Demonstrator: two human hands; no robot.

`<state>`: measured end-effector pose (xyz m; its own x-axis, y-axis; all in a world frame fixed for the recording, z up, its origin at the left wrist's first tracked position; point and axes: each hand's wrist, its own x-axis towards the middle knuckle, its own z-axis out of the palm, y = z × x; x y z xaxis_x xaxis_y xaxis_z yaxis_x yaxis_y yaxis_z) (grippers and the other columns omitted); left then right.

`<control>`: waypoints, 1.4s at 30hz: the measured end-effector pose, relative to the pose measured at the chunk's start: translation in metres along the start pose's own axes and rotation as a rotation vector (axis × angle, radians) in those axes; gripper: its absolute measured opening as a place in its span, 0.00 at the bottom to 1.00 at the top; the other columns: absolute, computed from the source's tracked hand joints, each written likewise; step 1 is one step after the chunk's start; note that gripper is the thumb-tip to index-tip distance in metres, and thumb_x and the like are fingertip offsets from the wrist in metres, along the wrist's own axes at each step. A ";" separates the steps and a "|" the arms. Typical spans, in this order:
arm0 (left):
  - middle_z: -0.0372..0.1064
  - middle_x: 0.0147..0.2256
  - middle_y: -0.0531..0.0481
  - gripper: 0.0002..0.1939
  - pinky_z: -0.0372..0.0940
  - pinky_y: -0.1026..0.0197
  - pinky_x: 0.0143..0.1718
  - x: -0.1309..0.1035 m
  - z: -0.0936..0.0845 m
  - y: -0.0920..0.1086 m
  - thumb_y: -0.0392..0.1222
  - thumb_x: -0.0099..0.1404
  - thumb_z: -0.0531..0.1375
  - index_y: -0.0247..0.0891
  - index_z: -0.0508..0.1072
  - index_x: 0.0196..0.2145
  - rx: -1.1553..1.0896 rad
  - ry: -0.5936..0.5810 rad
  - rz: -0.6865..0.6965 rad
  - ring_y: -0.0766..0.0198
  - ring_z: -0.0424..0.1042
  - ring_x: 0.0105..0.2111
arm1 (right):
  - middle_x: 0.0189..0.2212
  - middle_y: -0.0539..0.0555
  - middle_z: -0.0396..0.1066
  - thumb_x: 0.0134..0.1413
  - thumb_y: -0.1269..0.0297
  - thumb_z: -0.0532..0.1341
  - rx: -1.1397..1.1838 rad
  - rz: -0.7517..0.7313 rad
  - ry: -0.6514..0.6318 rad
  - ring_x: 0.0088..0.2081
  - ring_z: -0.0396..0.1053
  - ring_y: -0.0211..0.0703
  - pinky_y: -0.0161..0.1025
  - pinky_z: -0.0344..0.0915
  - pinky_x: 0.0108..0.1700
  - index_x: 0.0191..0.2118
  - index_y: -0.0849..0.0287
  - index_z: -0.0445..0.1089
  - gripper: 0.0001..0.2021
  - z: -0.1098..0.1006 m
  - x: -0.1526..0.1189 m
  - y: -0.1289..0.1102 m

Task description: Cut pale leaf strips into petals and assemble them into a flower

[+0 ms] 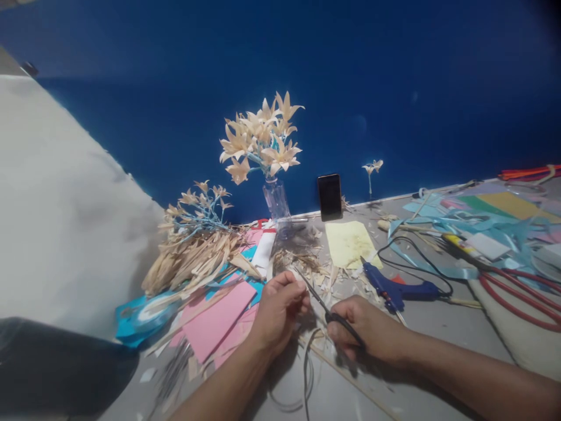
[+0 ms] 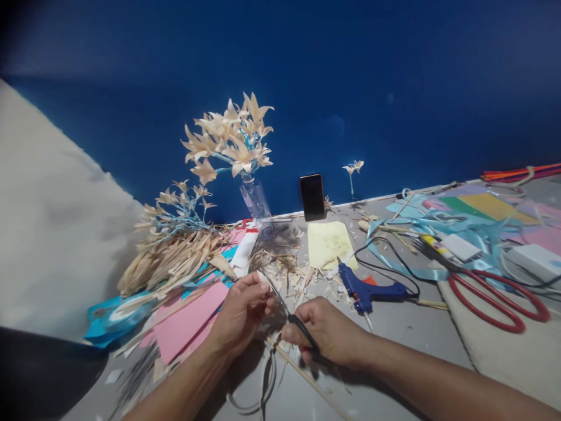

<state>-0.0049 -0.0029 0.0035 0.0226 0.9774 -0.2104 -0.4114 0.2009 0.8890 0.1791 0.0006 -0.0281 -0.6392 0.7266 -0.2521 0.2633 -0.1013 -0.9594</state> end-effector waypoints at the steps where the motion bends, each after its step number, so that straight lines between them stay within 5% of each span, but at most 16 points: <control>1: 0.65 0.19 0.56 0.11 0.57 0.69 0.22 0.000 0.000 0.000 0.37 0.53 0.67 0.36 0.66 0.23 -0.003 -0.003 0.001 0.71 0.64 0.19 | 0.14 0.47 0.63 0.52 0.53 0.62 0.014 0.012 -0.001 0.17 0.52 0.31 0.31 0.47 0.21 0.18 0.60 0.63 0.19 0.000 0.000 0.001; 13: 0.68 0.22 0.53 0.11 0.58 0.66 0.24 0.000 -0.002 0.005 0.35 0.51 0.67 0.37 0.65 0.24 0.046 -0.025 -0.032 0.68 0.67 0.22 | 0.14 0.49 0.62 0.48 0.33 0.59 0.081 -0.058 -0.093 0.17 0.50 0.31 0.32 0.43 0.19 0.18 0.60 0.63 0.31 -0.004 -0.004 -0.011; 21: 0.63 0.18 0.55 0.07 0.57 0.65 0.23 0.000 -0.006 0.001 0.34 0.53 0.65 0.37 0.68 0.25 0.088 -0.153 -0.008 0.68 0.63 0.19 | 0.15 0.49 0.64 0.47 0.30 0.59 0.175 -0.068 -0.139 0.16 0.51 0.30 0.30 0.44 0.18 0.20 0.61 0.64 0.33 -0.007 -0.003 -0.009; 31: 0.65 0.22 0.54 0.08 0.57 0.66 0.23 -0.003 -0.005 0.007 0.37 0.54 0.66 0.37 0.68 0.27 0.038 -0.172 -0.091 0.69 0.63 0.20 | 0.15 0.49 0.64 0.48 0.30 0.59 0.368 -0.122 -0.157 0.17 0.50 0.31 0.32 0.43 0.19 0.25 0.63 0.67 0.33 -0.012 0.004 0.001; 37: 0.54 0.16 0.59 0.09 0.48 0.67 0.20 -0.004 -0.007 0.014 0.36 0.52 0.66 0.37 0.67 0.24 -0.048 -0.224 -0.114 0.73 0.52 0.17 | 0.14 0.48 0.63 0.42 0.29 0.63 0.334 -0.090 -0.261 0.15 0.52 0.30 0.31 0.43 0.18 0.24 0.64 0.68 0.34 -0.028 -0.001 -0.011; 42: 0.55 0.16 0.58 0.09 0.50 0.65 0.21 -0.003 -0.013 0.019 0.36 0.49 0.67 0.37 0.67 0.22 -0.062 -0.319 -0.190 0.71 0.54 0.17 | 0.15 0.49 0.66 0.40 0.31 0.65 0.302 -0.061 -0.362 0.15 0.57 0.32 0.30 0.48 0.16 0.25 0.64 0.69 0.33 -0.038 -0.003 -0.010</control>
<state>-0.0241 -0.0032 0.0158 0.3825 0.8964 -0.2238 -0.4264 0.3861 0.8180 0.2057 0.0247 -0.0128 -0.8717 0.4595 -0.1702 0.0295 -0.2975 -0.9543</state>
